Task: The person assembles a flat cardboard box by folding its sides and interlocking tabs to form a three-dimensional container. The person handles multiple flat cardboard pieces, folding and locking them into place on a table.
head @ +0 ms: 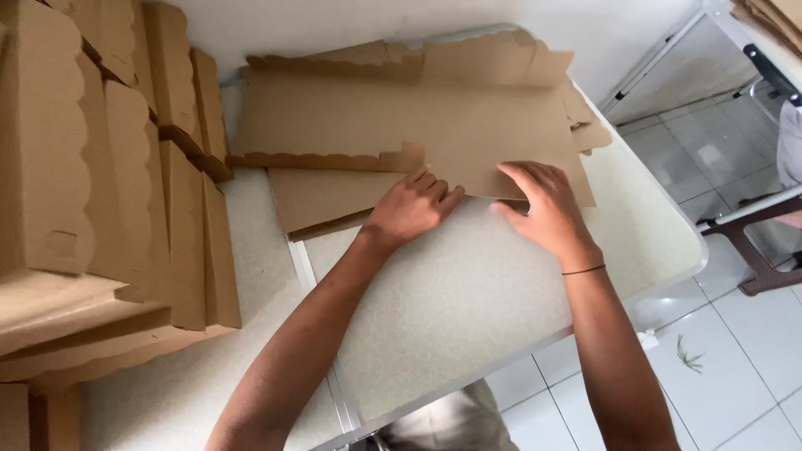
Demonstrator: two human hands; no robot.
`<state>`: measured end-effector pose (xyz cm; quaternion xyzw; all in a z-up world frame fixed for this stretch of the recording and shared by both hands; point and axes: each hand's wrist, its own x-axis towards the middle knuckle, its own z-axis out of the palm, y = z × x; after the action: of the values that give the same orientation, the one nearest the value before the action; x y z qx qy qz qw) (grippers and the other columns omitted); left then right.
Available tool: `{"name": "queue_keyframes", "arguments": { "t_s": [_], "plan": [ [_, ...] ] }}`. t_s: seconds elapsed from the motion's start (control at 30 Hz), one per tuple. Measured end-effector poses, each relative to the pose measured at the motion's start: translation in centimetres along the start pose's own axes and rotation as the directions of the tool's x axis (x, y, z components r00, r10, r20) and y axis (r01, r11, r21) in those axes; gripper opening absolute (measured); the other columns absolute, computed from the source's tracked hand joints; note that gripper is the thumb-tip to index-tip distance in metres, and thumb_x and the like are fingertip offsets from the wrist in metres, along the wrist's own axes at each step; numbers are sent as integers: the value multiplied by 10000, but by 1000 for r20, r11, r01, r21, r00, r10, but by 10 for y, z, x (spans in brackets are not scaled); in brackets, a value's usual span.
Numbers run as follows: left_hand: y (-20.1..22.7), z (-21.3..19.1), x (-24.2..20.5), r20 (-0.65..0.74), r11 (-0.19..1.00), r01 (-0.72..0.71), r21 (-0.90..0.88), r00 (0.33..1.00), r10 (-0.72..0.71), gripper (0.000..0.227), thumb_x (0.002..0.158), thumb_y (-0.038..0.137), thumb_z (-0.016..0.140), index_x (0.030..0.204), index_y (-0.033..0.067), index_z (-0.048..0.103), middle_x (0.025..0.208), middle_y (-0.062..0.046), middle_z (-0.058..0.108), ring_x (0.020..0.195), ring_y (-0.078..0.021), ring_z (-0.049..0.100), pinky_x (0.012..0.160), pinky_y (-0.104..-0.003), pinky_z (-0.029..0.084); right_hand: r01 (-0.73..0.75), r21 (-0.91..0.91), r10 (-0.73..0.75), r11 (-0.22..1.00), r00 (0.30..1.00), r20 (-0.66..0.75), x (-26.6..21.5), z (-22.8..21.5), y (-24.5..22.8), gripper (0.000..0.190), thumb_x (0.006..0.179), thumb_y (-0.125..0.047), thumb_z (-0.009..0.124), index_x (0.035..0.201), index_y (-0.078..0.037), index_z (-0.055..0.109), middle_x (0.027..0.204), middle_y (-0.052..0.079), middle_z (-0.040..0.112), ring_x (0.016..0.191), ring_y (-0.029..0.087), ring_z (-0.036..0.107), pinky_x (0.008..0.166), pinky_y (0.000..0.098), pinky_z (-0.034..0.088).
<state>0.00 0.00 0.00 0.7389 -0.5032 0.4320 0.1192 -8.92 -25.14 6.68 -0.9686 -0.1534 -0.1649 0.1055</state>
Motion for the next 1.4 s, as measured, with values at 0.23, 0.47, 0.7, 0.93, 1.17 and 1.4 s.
{"name": "queue_keyframes", "arguments": {
  "t_s": [0.23,0.47,0.7,0.93,1.17,1.4],
  "plan": [
    [-9,2,-3,0,991,-39,-130,999,39,144,953,143,709,1087,105,673,850,-76,591,788,-255,643,936,-440,556,-29,57,31,998,999,-31,2,-11,-4,340,875,30,701,1162,-146,748,1087,99,765,1039,343,715,904,478,545],
    [-6,-60,32,465,825,428,-370,854,-234,515,1020,92,587,1519,132,467,1249,-181,624,1091,-369,692,955,-474,575,-90,183,95,979,995,-22,-6,-44,-29,219,891,-10,749,1075,-121,787,955,117,788,904,347,742,792,451,589],
    [-34,-35,68,616,725,586,-361,734,-286,512,991,215,659,1473,182,487,1020,-90,779,1035,-326,722,1251,-586,168,-290,615,388,733,921,-27,6,-50,-1,453,751,-17,865,1187,-48,746,969,172,765,886,267,739,855,386,583],
    [-51,-38,79,694,463,754,-465,636,-338,559,993,184,672,1512,221,468,1191,-196,719,1204,-419,639,1179,-598,345,-453,578,517,678,853,62,15,-50,5,456,834,-92,841,1265,-27,707,1042,245,745,906,326,736,819,408,591],
    [-44,-12,63,559,530,702,-475,706,-434,514,1010,300,679,1478,183,500,1387,-163,528,1332,-396,527,1130,-602,402,-482,481,567,732,822,-39,13,-4,36,731,785,-195,907,1420,-44,577,1098,276,642,1034,406,670,863,480,556],
    [-2,42,58,622,887,370,-278,772,-127,473,1114,403,421,1553,227,427,1659,-80,294,1594,-270,130,1310,-512,92,-507,360,563,783,824,-63,12,13,42,639,831,-218,895,1379,-69,602,1243,171,543,1102,354,617,838,424,575]
  ]
}}
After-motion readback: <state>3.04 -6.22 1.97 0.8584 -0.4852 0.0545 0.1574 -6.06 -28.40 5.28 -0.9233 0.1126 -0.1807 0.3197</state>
